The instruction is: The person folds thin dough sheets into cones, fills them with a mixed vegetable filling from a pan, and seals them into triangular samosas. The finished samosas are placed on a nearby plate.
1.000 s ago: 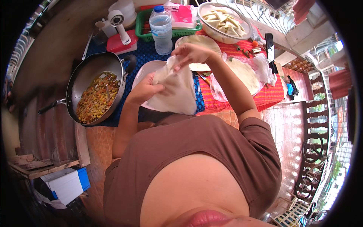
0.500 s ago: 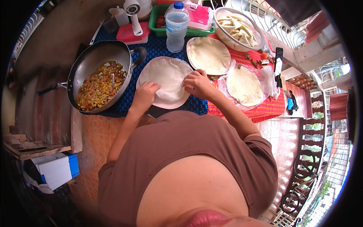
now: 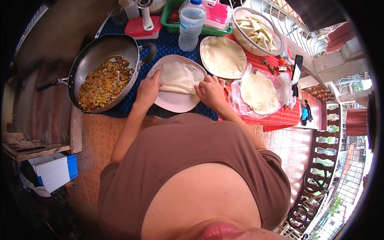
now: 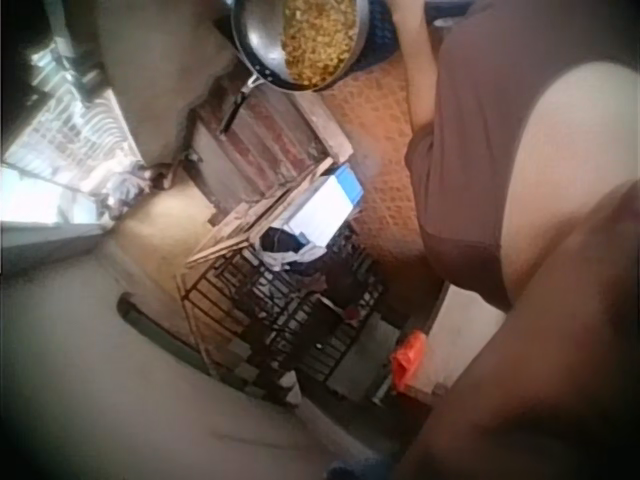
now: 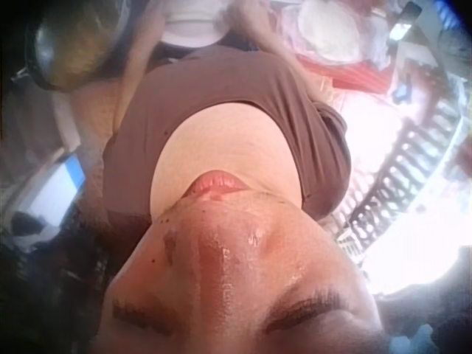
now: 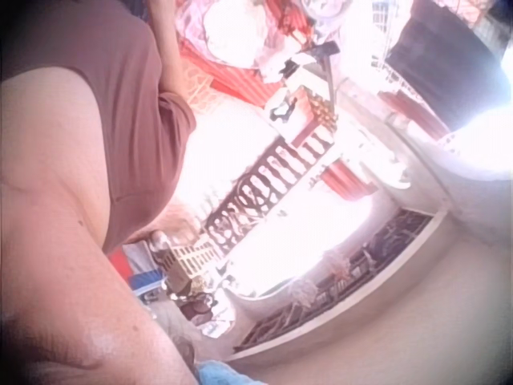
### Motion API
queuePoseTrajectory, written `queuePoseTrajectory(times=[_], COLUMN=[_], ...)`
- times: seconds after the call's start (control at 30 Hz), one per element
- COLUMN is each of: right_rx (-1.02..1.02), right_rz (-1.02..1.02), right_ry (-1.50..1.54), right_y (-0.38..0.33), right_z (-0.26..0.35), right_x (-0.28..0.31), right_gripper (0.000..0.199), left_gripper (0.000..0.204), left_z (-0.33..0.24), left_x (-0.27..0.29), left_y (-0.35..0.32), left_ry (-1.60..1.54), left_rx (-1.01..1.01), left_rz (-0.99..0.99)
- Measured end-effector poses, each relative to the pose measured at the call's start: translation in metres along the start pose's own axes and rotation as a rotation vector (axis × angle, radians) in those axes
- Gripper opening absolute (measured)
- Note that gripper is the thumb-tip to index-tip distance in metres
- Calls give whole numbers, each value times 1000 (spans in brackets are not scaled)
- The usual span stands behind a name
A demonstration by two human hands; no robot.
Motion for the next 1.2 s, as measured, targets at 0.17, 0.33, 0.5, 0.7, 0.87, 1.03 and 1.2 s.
queuePoseTrajectory(times=[0.17, 0.33, 0.5, 0.7, 0.87, 1.03, 1.2], right_rx=[-36, 72, 318, 179, 128, 20, 249], right_rz=[-12, -169, 113, 208, -64, 226, 294], right_ry=[-90, -43, 26, 190, 12, -105, 99], right_y=[3, 1, 6, 14, 60, 92, 97], right_z=[3, 25, 44, 35, 4, -3, 6], right_x=[6, 28, -6, -13, 3, -29, -28], right_gripper=[19, 14, 23, 15, 19, 25, 30], left_gripper=[54, 57, 49, 45, 49, 65, 77], left_z=[-1, -16, -53, -57, -61, -72, -85], left_x=[-4, 3, 9, -28, -35, -43, -50], left_y=[3, -1, -10, -16, -13, -9, -14], left_ry=[89, 181, 123, 25, 84, 210, 381], left_rx=[69, 20, -155, -220, -88, -17, -3], left_rz=[59, 19, -36, 112, 273, 466, 520])
Point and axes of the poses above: each hand's wrist, its own y-axis towards the middle knuckle, its own x-axis out of the back of the hand, z = x × y, the point moved 7 cm from there along y, towards the middle knuckle, and after that the axes turned 10 degrees about z, right-handed, at the moved point
